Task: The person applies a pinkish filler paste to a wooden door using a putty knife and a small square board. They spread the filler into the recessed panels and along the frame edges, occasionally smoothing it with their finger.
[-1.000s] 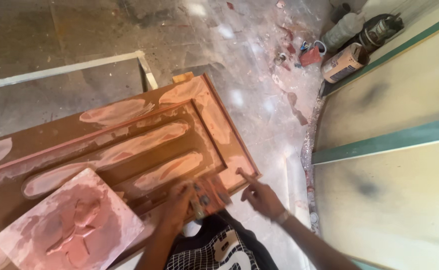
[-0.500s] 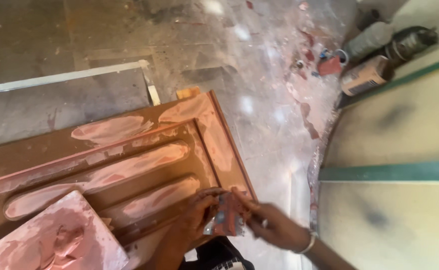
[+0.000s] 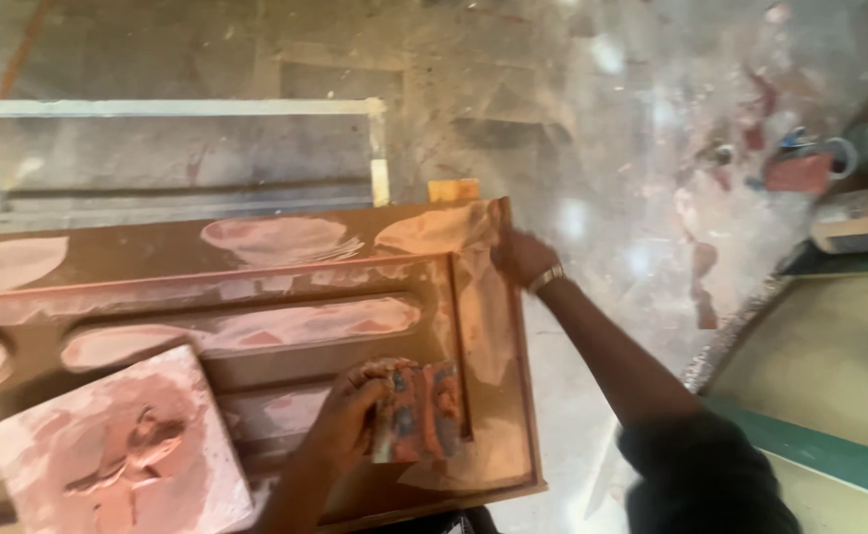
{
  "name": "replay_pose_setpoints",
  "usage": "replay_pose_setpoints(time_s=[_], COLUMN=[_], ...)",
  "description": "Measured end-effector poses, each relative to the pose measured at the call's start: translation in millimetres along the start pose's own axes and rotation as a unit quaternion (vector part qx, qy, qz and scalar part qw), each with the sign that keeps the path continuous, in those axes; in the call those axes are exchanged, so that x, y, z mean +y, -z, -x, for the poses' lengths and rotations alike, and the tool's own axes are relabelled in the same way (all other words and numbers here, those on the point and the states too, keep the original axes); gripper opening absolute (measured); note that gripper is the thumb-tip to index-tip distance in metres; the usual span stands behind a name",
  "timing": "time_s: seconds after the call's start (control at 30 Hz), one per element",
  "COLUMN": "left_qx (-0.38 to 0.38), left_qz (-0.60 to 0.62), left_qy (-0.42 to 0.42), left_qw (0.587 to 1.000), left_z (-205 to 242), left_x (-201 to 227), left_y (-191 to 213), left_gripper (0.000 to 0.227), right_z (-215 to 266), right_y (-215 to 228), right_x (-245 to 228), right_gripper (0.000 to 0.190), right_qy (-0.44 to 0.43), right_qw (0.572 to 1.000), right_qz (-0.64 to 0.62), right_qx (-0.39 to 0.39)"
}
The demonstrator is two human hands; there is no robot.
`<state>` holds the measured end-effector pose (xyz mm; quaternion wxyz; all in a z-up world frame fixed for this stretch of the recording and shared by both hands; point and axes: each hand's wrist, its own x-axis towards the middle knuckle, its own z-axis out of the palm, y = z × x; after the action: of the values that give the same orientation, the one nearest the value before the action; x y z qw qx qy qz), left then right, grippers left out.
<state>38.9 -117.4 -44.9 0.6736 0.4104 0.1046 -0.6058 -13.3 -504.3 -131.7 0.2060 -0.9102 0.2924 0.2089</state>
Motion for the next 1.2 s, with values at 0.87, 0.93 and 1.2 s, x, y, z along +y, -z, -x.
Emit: replay_pose_setpoints(time_s=[0.87, 0.93, 1.2], left_qx=[0.014, 0.014, -0.051], left_qz=[-0.075, -0.142, -0.222], left_qy=[-0.042, -0.034, -0.031], left_qw=[0.996, 0.989, 0.973], left_z=[49, 51, 56], left_x=[45, 46, 33], left_y=[50, 52, 27], left_gripper=[0.009, 0.009, 0.012], right_z=[297, 319, 369], right_y=[-145, -155, -214], right_x=[-54, -60, -78], right_gripper=[0.071, 0.075, 0.069], right_qy=[-0.278, -0.308, -0.404], right_qw=[0.960, 0.951, 0.911], right_qz=[0.012, -0.007, -0.086], right_qx=[-0.008, -0.025, 0.021])
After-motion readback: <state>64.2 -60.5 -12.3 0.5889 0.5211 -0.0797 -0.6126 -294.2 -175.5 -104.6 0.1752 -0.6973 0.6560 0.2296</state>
